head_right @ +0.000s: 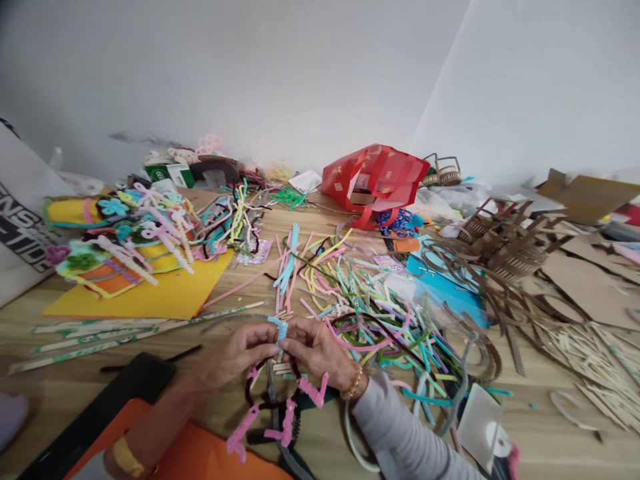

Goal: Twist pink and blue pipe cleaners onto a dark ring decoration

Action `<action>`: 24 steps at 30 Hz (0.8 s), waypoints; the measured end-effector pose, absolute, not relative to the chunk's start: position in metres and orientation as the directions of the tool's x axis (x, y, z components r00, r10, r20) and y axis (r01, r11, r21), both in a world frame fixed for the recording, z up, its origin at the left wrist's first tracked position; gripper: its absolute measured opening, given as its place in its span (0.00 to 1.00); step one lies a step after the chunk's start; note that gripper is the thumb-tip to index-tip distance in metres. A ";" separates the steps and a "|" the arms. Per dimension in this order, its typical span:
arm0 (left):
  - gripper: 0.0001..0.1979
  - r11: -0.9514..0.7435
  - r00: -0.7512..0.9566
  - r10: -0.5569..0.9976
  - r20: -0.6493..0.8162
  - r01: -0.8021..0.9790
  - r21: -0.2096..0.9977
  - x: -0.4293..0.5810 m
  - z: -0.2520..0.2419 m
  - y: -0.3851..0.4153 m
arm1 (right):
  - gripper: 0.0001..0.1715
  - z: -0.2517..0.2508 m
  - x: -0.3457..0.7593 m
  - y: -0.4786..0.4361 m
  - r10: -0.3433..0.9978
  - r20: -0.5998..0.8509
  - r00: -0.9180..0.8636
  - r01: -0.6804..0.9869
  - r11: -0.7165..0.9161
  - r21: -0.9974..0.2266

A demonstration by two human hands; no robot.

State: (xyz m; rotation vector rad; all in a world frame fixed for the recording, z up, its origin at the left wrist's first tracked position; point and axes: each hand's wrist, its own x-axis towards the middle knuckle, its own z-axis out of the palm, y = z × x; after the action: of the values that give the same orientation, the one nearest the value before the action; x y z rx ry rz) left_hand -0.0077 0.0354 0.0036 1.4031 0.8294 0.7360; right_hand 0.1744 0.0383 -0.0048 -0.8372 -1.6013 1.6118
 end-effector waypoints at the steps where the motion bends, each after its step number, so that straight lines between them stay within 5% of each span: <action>1: 0.07 -0.002 0.518 0.855 -0.035 0.071 0.997 -0.006 0.003 0.034 | 0.19 -0.005 0.174 0.039 0.849 0.034 -0.527 -0.018 0.028 -0.999; 8: 0.07 -0.180 0.267 0.960 0.086 0.349 0.920 0.003 -0.004 0.029 | 0.19 -0.005 0.171 0.038 0.890 0.010 -0.456 -0.016 0.003 -1.000; 15: 0.03 -0.171 0.106 0.984 0.145 0.308 0.936 0.007 0.001 0.029 | 0.24 0.000 0.176 0.040 0.861 -0.056 -0.506 -0.041 -0.089 -0.995; 24: 0.08 -0.045 0.232 0.972 0.028 0.066 0.997 0.002 -0.001 0.035 | 0.21 -0.005 0.176 0.044 0.887 -0.057 -0.459 -0.178 -0.154 -0.972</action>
State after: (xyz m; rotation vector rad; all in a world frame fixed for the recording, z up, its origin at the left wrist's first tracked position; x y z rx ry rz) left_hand 0.0018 0.0347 -0.0006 1.3897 1.0674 1.0264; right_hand 0.1758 0.0439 -0.0046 -0.8676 -1.3169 1.7224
